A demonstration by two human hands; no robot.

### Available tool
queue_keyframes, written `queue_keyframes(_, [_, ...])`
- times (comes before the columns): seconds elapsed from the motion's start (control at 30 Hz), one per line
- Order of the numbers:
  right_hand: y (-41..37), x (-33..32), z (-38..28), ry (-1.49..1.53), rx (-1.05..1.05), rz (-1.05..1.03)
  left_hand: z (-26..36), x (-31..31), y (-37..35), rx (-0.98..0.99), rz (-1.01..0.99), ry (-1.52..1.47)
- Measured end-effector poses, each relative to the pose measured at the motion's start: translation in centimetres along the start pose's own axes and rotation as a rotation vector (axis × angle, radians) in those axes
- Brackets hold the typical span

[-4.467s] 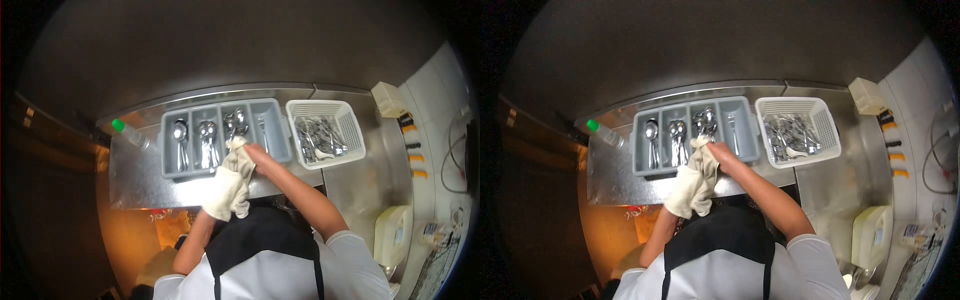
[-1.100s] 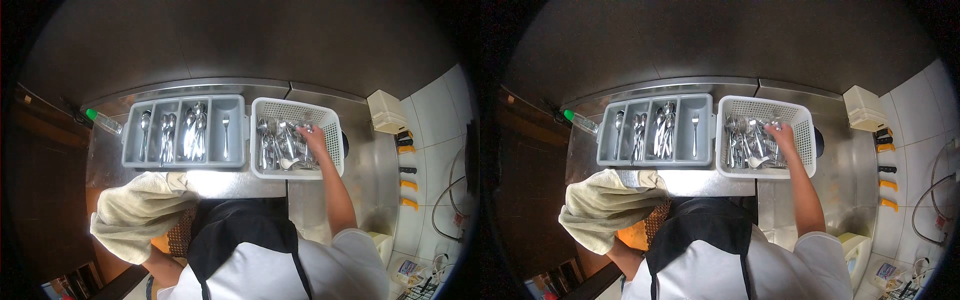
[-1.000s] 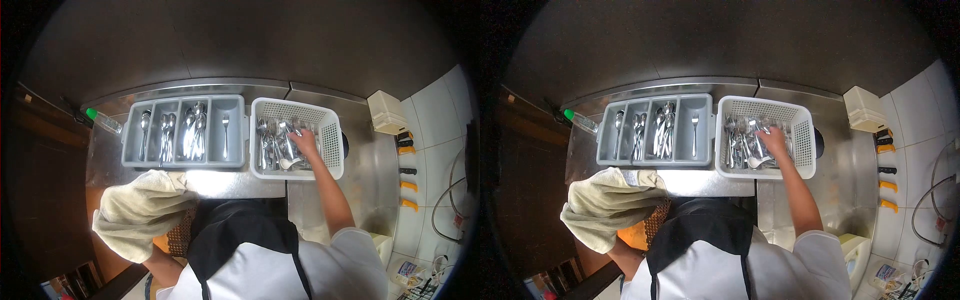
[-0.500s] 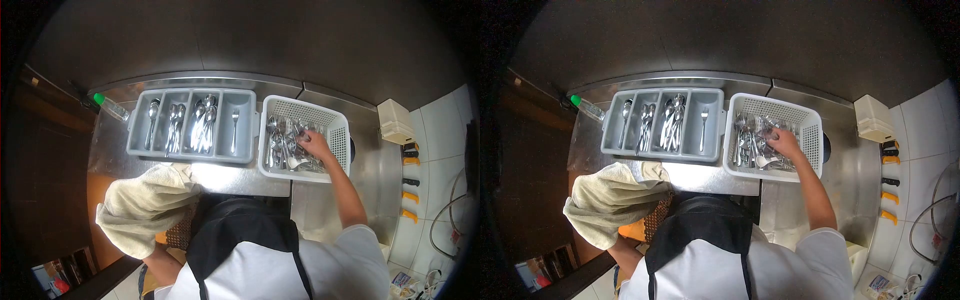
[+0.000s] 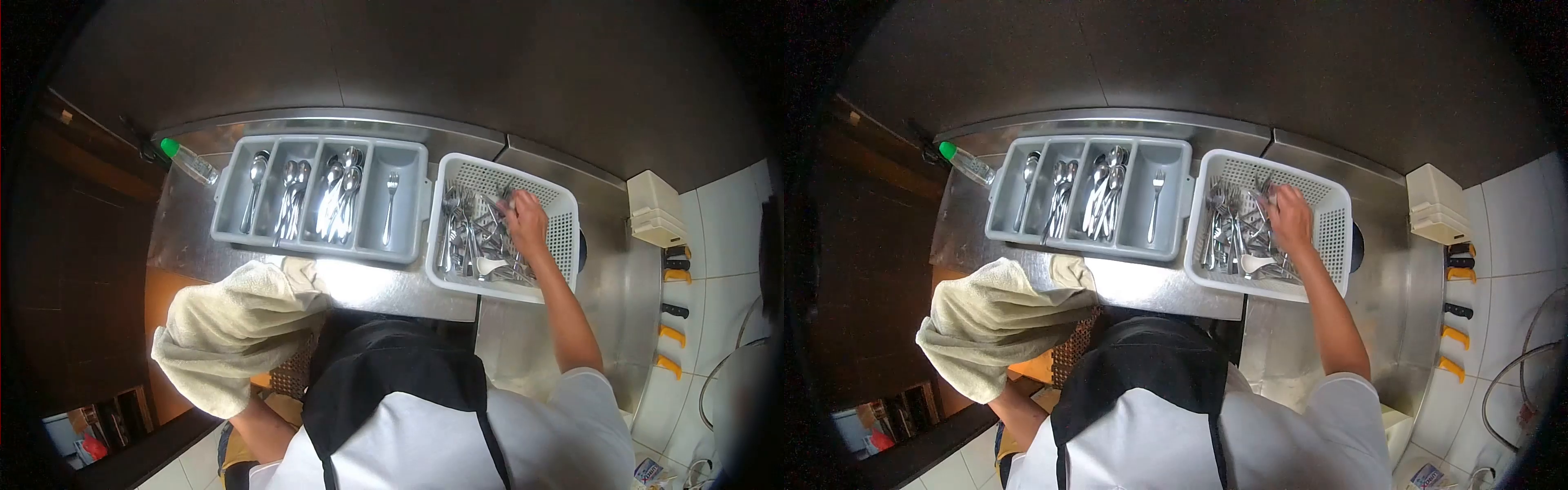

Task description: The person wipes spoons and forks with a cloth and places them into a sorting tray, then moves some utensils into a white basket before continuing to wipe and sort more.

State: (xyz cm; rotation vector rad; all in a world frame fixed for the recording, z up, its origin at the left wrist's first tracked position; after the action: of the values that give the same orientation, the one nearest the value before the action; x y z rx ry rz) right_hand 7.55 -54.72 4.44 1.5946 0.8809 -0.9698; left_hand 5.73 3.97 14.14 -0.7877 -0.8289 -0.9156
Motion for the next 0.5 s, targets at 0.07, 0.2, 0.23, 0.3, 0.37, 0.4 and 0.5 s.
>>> queue_keyframes(0.07, [0.9, -0.7, -0.7, -0.02, 0.08, -0.003, -0.2, 0.1, 0.0, -0.005, -0.003, 0.0])
queue_keyframes(0.2, [-0.3, 2.7, -1.6, 0.107, 0.316, -0.424, -0.6, 0.1, 0.0, -0.021, 0.002, -0.006])
queue_keyframes(0.23, [-0.8, 4.3, -1.6, 0.138, 0.33, -0.453, -0.7, 0.0, 0.0, -0.022, 0.004, -0.009])
queue_keyframes(0.3, [-2.0, 5.9, -2.0, 0.029, 0.281, -0.509, -0.9, -0.1, 0.1, -0.03, 0.01, -0.013])
queue_keyframes(0.37, [-2.7, 6.7, -3.3, -0.035, 0.302, -0.554, -1.0, -0.2, 0.1, -0.04, 0.016, -0.015])
queue_keyframes(0.4, [-3.1, 7.7, -3.2, -0.072, 0.286, -0.514, -1.0, -0.2, 0.2, -0.041, 0.015, -0.016])
queue_keyframes(0.5, [-3.9, 9.9, -2.5, -0.14, 0.268, -0.443, -1.2, -0.4, 0.3, -0.054, 0.023, -0.019])
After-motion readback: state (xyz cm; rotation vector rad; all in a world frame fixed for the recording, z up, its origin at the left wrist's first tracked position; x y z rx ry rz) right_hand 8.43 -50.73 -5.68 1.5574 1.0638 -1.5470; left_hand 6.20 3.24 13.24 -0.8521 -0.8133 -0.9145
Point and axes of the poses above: each hand's wrist, its own y-axis towards the middle knuckle, its own x-axis out of the palm, z = x × y, the point moved 3 cm from there along y, towards the middle knuckle, and after that the axes turned 12 degrees about -y, right-handed, at the moved point
